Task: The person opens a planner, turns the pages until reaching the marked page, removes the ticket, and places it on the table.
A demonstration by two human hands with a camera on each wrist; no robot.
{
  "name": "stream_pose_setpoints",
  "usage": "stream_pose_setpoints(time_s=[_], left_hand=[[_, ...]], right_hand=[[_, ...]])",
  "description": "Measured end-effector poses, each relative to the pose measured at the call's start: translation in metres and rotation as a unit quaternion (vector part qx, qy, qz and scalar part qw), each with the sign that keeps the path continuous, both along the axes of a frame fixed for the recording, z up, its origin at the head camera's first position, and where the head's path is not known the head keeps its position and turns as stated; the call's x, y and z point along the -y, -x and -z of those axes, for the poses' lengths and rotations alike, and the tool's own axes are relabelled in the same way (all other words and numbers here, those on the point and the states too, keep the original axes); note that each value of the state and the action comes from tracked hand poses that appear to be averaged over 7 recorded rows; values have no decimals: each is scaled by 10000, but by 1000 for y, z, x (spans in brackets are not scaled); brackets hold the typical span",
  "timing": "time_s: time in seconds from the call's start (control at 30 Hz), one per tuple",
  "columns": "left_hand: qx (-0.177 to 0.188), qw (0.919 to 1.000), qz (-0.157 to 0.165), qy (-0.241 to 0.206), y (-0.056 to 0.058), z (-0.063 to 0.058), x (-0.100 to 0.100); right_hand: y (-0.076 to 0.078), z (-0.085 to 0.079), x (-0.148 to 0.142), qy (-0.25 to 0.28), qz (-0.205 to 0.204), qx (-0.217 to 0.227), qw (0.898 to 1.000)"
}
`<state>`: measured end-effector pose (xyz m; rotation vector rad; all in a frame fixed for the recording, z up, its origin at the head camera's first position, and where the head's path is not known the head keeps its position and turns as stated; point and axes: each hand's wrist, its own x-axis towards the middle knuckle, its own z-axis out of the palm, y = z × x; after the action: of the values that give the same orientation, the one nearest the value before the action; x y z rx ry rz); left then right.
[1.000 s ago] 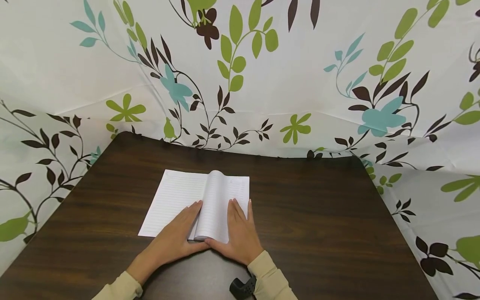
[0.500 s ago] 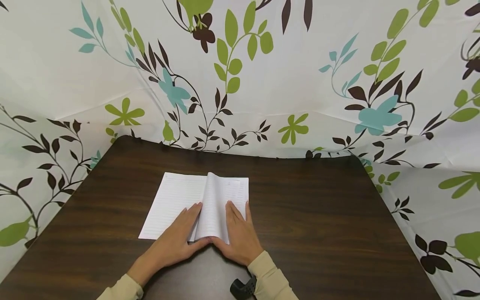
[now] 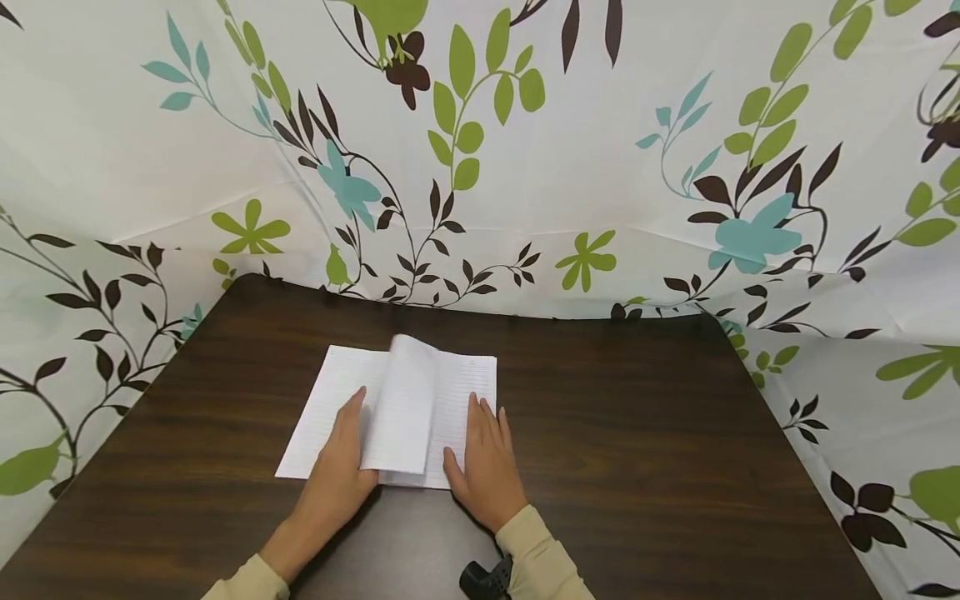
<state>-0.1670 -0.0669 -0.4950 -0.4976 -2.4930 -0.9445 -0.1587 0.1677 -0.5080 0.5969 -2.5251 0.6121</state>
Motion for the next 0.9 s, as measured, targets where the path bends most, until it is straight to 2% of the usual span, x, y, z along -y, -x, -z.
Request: stream_pose_setpoints(time_s=[0.1, 0.17, 0.2, 0.27, 0.33, 0.43, 0.5, 0.57, 0.67, 0.9], left_hand=[[-824, 9945, -625, 183, 6, 0, 4], [-1132, 9880, -905, 538, 9, 0, 6], [-1224, 9854, -945, 714, 10, 0, 7], [-1257, 9853, -693, 925, 10, 0, 7], [-1085, 9887, -168, 1023, 10, 2, 7], [-512, 9897, 862, 1023, 7, 6, 5], [-11, 9853, 1260, 1153, 5, 8, 3], [365, 9794, 1418, 1393, 4, 8, 3], [673, 9734, 1433, 1655, 2, 7, 2], [625, 9721, 1500, 1690, 1, 6, 2]], right_hand=[[0, 0, 1, -6, 56, 85, 9999], [1, 0, 1, -24, 61, 72, 10000], [1, 0, 1, -25, 57, 44, 10000], [2, -1, 1, -45, 66, -15, 10000], [3, -1, 1, -83, 118, -84, 9999], [3, -3, 1, -100, 257, -127, 9995], [4, -4, 1, -112, 375, -104, 9992], [4, -4, 1, -82, 477, -51, 9988], [5, -4, 1, -15, 605, 3, 9982], [4, -4, 0, 10, 719, -60, 9974]])
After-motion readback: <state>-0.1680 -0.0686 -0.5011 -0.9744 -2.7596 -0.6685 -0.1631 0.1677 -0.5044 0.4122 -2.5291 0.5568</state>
